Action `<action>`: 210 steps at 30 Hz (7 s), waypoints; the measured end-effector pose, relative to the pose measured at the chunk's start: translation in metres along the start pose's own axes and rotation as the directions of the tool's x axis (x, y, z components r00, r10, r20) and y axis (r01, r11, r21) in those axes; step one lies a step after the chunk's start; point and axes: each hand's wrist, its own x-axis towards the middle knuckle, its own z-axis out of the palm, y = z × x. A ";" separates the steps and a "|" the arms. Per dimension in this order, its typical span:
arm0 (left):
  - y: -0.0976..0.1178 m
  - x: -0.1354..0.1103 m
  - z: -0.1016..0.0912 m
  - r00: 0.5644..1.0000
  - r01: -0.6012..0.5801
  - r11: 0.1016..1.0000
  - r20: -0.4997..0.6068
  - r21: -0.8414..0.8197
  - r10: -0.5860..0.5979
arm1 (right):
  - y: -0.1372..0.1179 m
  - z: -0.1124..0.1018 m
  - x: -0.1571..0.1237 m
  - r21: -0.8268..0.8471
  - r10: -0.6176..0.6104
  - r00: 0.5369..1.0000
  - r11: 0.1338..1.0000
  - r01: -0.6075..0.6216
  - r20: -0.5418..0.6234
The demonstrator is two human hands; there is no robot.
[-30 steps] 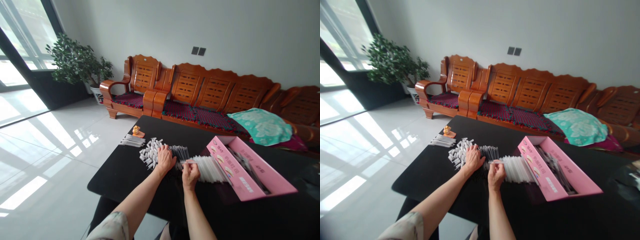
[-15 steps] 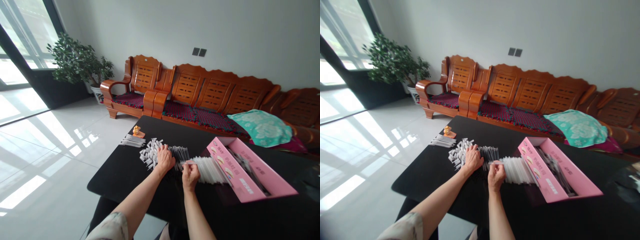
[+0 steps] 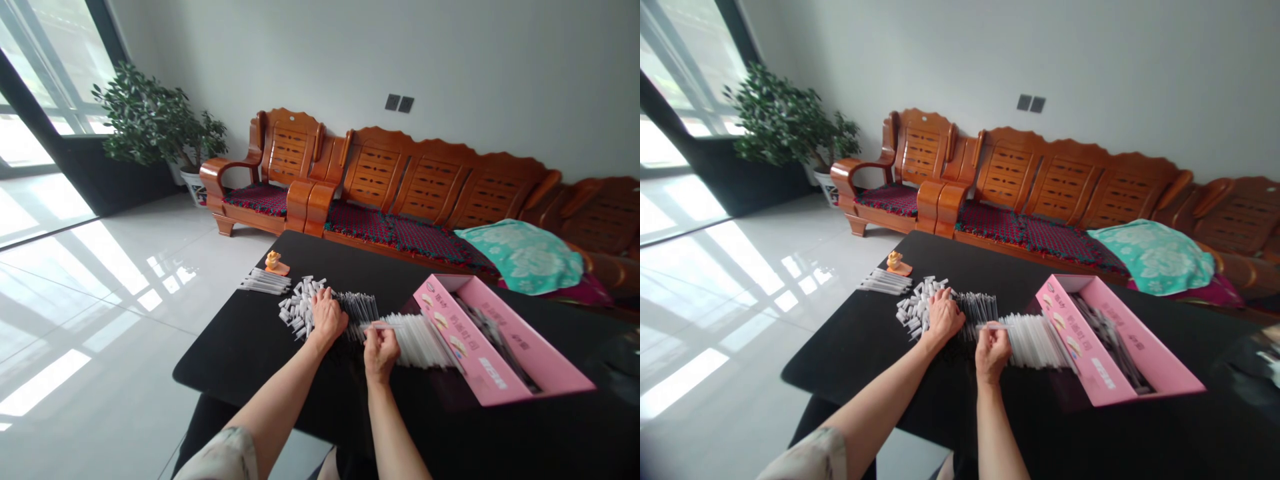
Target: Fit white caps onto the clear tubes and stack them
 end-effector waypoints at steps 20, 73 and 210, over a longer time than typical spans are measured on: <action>-0.017 0.003 0.003 0.985 -0.171 0.976 -0.015 -0.139 0.170 | -0.004 0.001 -0.002 -0.032 -0.064 0.998 0.997 0.065 0.027; -0.069 0.004 -0.025 0.942 0.156 0.232 0.215 -0.960 0.257 | -0.019 0.009 0.037 0.702 0.252 0.883 0.536 -0.468 0.396; -0.052 -0.004 -0.016 0.912 0.297 0.140 0.324 -0.945 0.252 | -0.023 0.015 0.013 0.618 0.160 0.757 0.483 -0.620 0.634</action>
